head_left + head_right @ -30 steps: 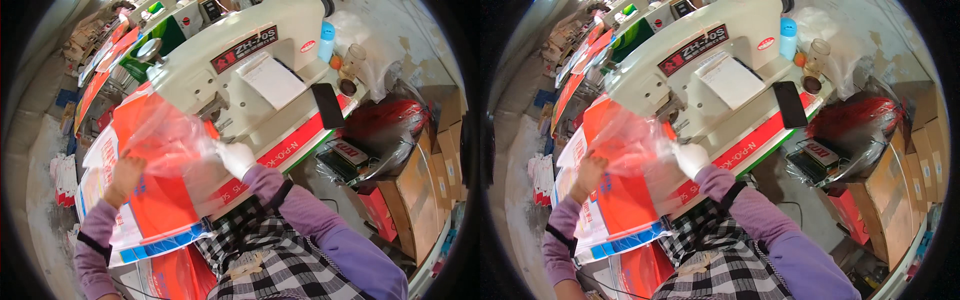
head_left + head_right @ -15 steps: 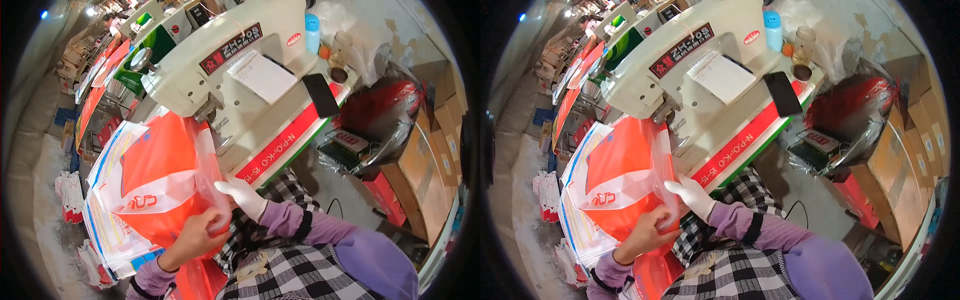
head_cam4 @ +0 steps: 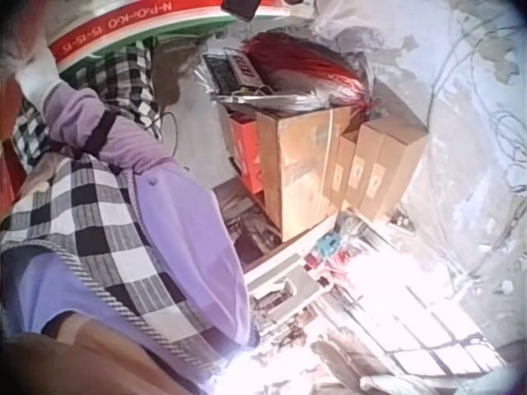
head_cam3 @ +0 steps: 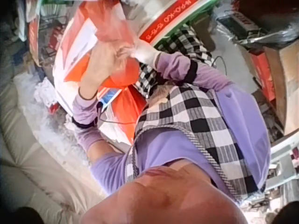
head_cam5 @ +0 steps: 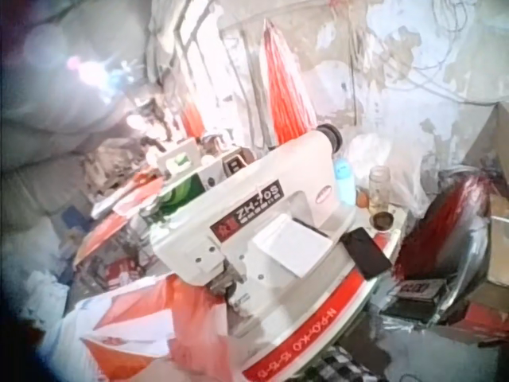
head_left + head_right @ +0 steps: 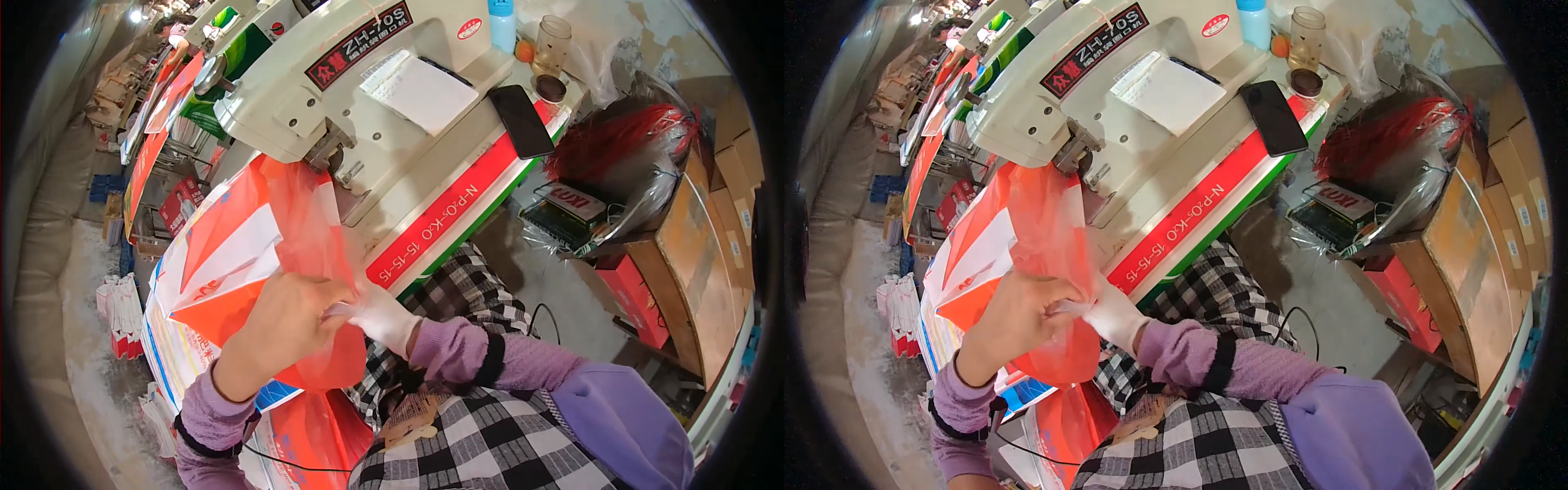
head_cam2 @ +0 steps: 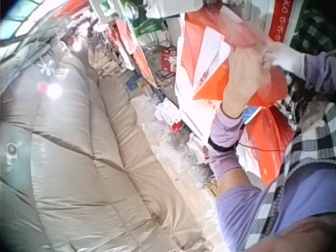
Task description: The person folds the top edges of plastic bags, feeds them through a sewing machine, and stacks the finished bags.
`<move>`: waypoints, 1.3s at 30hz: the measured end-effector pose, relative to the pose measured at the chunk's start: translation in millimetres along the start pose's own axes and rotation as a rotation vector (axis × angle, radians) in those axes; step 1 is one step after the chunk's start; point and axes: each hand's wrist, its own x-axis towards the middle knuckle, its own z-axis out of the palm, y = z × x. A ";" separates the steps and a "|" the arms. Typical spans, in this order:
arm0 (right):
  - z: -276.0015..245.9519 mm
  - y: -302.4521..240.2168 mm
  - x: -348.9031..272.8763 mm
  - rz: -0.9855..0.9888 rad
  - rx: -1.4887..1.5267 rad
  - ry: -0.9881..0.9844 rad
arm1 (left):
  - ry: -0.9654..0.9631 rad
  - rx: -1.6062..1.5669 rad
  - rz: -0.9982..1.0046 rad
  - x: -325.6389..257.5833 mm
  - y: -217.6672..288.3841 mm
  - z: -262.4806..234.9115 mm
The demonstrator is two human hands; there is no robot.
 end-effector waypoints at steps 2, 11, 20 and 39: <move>1.1 18.5 -18.0 0.017 -0.200 0.056 | 0.045 0.204 0.059 9.4 12.2 -6.9; -47.1 -17.8 -85.3 0.134 -0.807 0.104 | -0.515 0.325 0.069 -36.7 31.6 77.2; -32.1 16.5 -47.9 -0.177 -0.785 0.326 | -0.576 0.099 0.471 5.3 31.6 34.4; -47.1 -8.3 140.1 0.035 -1.650 0.236 | -0.196 0.292 0.336 51.6 37.7 15.0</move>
